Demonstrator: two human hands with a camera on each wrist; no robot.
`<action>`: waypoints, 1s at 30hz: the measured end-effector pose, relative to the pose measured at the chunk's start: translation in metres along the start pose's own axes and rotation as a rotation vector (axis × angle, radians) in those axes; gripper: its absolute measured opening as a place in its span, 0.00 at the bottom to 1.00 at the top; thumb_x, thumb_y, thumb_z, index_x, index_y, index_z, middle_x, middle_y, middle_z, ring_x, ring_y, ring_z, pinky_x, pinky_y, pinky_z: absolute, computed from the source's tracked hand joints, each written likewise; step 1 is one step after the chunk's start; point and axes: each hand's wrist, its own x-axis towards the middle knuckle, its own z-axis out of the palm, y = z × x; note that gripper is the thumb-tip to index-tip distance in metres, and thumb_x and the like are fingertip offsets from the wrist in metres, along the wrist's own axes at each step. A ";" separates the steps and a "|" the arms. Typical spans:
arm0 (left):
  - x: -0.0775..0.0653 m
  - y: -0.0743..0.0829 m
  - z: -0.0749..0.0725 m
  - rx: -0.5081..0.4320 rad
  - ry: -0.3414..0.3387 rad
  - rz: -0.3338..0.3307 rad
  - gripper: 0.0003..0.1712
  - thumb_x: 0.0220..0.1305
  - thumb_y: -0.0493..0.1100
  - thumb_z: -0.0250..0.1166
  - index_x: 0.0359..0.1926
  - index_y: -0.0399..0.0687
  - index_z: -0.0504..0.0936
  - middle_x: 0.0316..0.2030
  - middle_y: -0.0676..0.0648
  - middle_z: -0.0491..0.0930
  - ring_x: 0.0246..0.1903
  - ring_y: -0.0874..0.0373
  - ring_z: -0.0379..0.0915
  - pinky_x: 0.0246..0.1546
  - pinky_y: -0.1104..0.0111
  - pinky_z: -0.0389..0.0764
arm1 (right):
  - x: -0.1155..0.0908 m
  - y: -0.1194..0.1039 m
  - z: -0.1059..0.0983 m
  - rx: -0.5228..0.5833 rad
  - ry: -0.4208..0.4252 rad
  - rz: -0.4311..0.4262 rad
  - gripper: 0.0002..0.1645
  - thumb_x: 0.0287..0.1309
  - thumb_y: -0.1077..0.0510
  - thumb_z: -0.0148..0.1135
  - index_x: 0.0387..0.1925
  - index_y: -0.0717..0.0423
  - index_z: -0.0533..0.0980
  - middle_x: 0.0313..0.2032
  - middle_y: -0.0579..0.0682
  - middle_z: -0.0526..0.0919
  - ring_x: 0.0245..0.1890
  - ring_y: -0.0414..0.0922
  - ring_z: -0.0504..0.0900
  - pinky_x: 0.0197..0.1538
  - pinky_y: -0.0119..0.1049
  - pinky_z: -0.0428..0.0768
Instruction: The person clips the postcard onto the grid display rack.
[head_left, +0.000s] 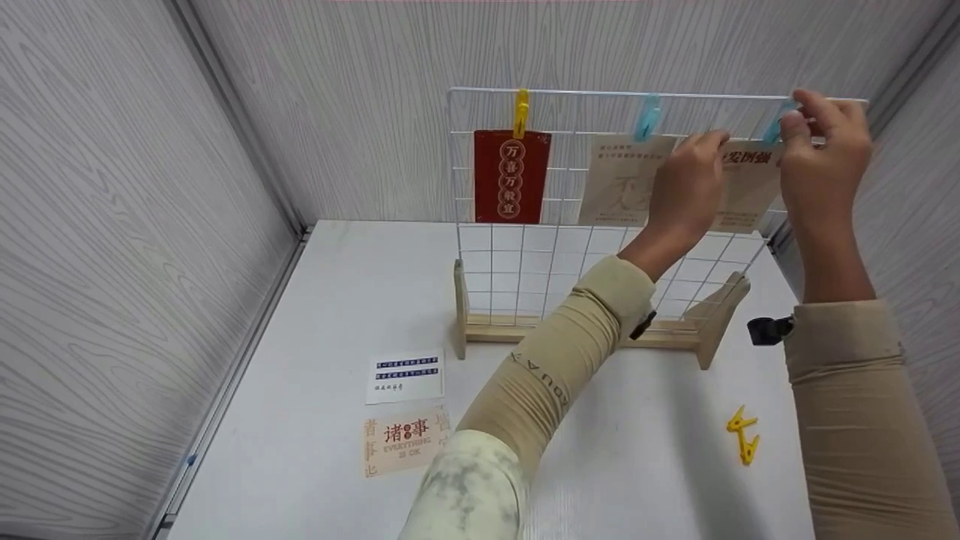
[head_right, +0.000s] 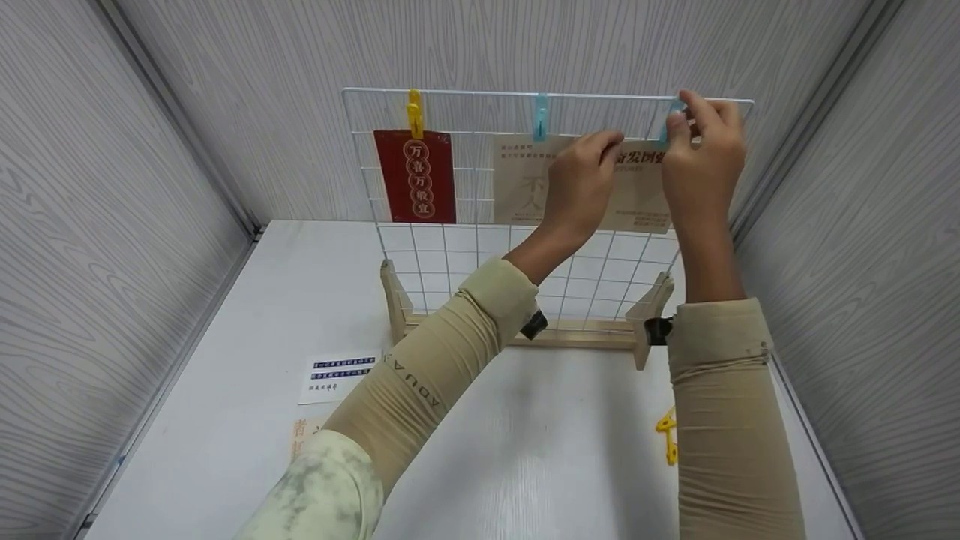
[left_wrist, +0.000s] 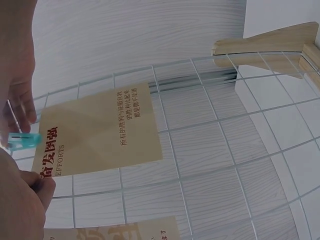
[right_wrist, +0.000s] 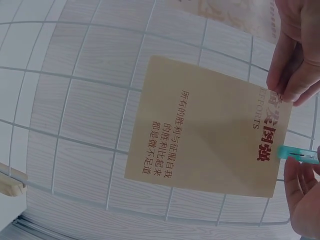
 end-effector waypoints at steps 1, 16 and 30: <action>0.000 0.000 0.000 -0.005 0.005 0.001 0.17 0.80 0.43 0.50 0.60 0.49 0.81 0.50 0.55 0.84 0.46 0.71 0.78 0.47 0.88 0.73 | 0.000 0.000 0.000 -0.003 -0.003 0.005 0.20 0.74 0.52 0.54 0.64 0.43 0.77 0.47 0.31 0.69 0.49 0.30 0.69 0.43 0.22 0.75; -0.027 -0.019 -0.005 -0.139 0.045 0.033 0.15 0.76 0.43 0.57 0.57 0.48 0.83 0.50 0.54 0.85 0.44 0.72 0.77 0.45 0.89 0.72 | -0.006 -0.008 -0.007 0.014 0.005 0.060 0.22 0.74 0.50 0.54 0.66 0.40 0.74 0.51 0.33 0.70 0.52 0.30 0.68 0.59 0.28 0.69; -0.104 -0.079 -0.020 -0.313 0.032 0.025 0.12 0.72 0.41 0.62 0.52 0.44 0.85 0.46 0.48 0.83 0.43 0.67 0.80 0.44 0.86 0.76 | -0.057 0.015 -0.028 -0.058 0.057 0.070 0.23 0.74 0.47 0.53 0.67 0.41 0.73 0.54 0.34 0.70 0.54 0.30 0.67 0.52 0.25 0.71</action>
